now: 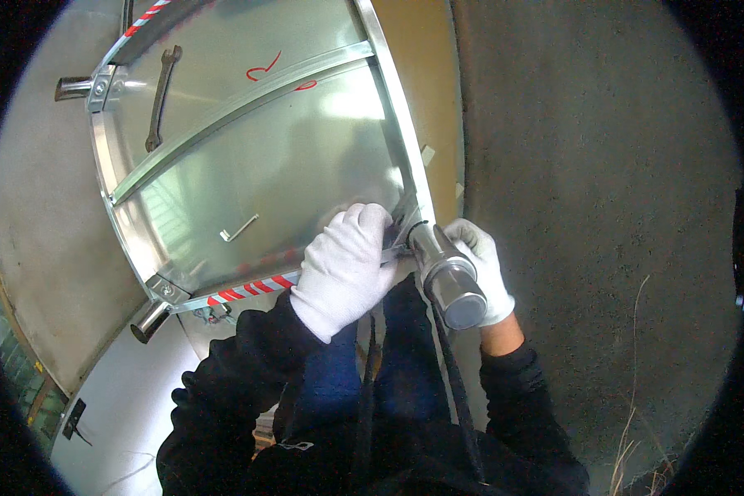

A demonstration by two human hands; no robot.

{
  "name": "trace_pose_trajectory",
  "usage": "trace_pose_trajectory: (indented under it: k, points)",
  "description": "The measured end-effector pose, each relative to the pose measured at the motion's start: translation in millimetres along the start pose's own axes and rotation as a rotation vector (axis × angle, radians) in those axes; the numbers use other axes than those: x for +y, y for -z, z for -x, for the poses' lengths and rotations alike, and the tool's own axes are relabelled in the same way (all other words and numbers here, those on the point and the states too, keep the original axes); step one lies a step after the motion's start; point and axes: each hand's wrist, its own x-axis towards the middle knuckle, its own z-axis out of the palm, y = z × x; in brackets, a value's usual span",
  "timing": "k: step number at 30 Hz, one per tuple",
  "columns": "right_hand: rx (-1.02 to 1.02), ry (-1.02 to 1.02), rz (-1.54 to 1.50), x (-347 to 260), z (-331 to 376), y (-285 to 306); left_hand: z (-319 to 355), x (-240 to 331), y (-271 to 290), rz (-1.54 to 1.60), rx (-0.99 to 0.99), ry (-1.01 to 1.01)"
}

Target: The person assembles a metal structure by attaching cylindrical components to a frame using a wrench. They tighten bolts and secure parts, occasionally adjusting their position to reach different sections.

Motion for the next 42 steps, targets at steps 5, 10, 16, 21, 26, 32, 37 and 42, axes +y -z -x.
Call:
trace_pose_trajectory:
  k: [5, 10, 16, 21, 26, 32, 37, 42]
  points:
    - [0.248, -0.067, -0.046, 5.2, 8.1, -26.8, 0.3, -3.4, 7.5, 0.044, -0.120, 0.053]
    - [0.326, 0.072, -0.014, -6.3, 19.1, -44.5, 0.8, -5.6, 4.8, 0.109, -0.089, 0.041]
    - [0.428, 0.184, 0.007, 12.4, 10.9, -37.7, 0.4, -5.7, 6.6, 0.129, -0.075, 0.006]
    - [0.318, 0.290, 0.280, 37.9, 10.6, -22.8, 0.5, -7.2, 4.6, 0.127, -0.014, 0.008]
    - [0.313, 0.160, 0.190, 16.1, 29.4, -47.1, -0.6, -12.2, 6.4, 0.150, -0.056, 0.015]
    - [0.332, -0.022, -0.112, 18.1, 17.9, -35.3, -1.6, -9.2, 6.7, 0.191, -0.061, 0.016]
    - [0.481, 0.184, 0.267, 0.9, 15.1, -57.2, -3.6, -6.9, 5.3, 0.122, -0.082, -0.004]
    - [0.405, 0.168, 0.349, -20.7, 22.5, -66.8, -5.4, 2.6, 3.3, -0.088, -0.047, -0.038]
